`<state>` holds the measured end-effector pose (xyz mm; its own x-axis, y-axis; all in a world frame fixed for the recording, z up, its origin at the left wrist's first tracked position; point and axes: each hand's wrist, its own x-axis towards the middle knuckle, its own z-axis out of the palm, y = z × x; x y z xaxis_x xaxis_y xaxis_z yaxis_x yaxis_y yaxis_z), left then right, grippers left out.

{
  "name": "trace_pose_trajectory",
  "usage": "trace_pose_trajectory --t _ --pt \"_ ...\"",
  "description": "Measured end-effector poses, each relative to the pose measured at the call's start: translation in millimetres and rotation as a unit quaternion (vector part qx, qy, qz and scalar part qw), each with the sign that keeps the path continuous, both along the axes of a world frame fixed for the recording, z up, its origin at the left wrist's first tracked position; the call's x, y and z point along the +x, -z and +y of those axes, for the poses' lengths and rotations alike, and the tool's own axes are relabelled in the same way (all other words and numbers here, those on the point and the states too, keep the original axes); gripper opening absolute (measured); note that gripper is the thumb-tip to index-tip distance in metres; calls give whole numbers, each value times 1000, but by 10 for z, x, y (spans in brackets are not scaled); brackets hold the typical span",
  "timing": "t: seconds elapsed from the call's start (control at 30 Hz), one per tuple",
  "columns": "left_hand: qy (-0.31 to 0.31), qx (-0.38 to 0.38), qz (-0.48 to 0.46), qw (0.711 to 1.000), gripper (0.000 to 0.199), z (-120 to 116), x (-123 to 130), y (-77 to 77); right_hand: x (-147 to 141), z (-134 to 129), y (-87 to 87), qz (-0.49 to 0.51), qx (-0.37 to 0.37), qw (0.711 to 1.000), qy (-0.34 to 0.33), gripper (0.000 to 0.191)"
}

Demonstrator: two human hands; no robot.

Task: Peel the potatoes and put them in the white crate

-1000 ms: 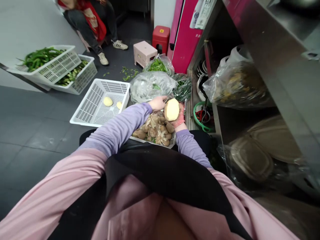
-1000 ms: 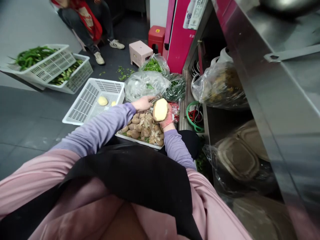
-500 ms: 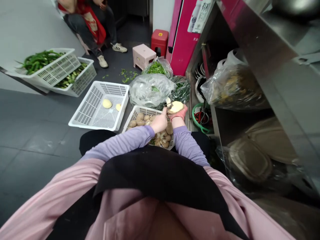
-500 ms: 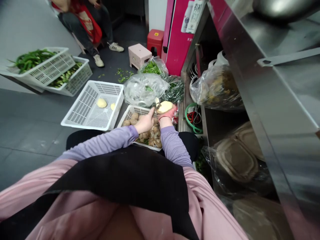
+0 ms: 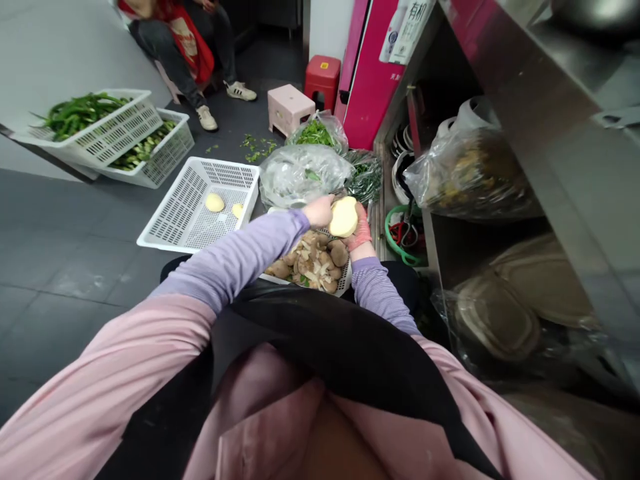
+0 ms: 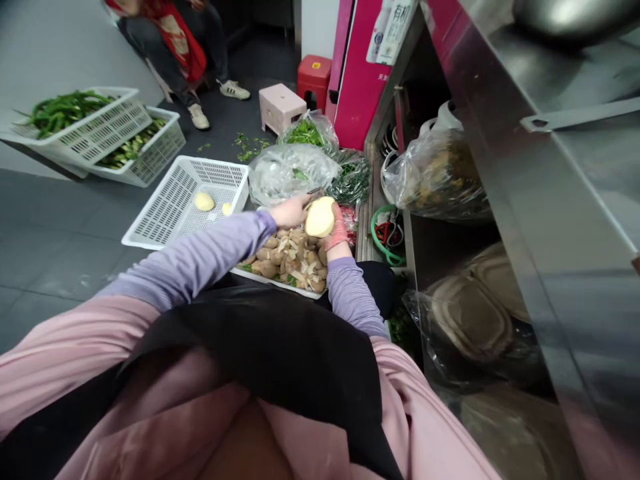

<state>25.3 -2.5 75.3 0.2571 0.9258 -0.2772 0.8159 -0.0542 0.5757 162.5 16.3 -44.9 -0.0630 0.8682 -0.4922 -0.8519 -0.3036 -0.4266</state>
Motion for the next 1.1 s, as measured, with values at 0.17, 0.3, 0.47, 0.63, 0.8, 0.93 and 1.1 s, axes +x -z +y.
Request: trace_pose_trajectory --t 0.17,0.3,0.47,0.63,0.8,0.93,1.1 --pt "55 -12 27 998 65 -673 -151 191 106 118 104 -17 -70 992 99 35" --pt "-9 36 13 999 65 -202 -58 -19 150 -7 128 15 -16 999 29 41" --pt "46 -1 28 999 65 -148 -10 -39 39 -20 82 6 -14 1000 18 35" --pt "36 8 20 999 62 -408 -152 115 106 52 115 9 -26 998 62 37" --pt "-2 8 -8 1000 54 -55 -60 43 11 7 95 32 -5 999 12 32" --pt "44 16 19 999 63 -532 -99 186 33 119 144 1 -31 997 75 38" --pt "43 55 5 998 64 -314 -83 107 177 96 244 42 -5 998 36 49"
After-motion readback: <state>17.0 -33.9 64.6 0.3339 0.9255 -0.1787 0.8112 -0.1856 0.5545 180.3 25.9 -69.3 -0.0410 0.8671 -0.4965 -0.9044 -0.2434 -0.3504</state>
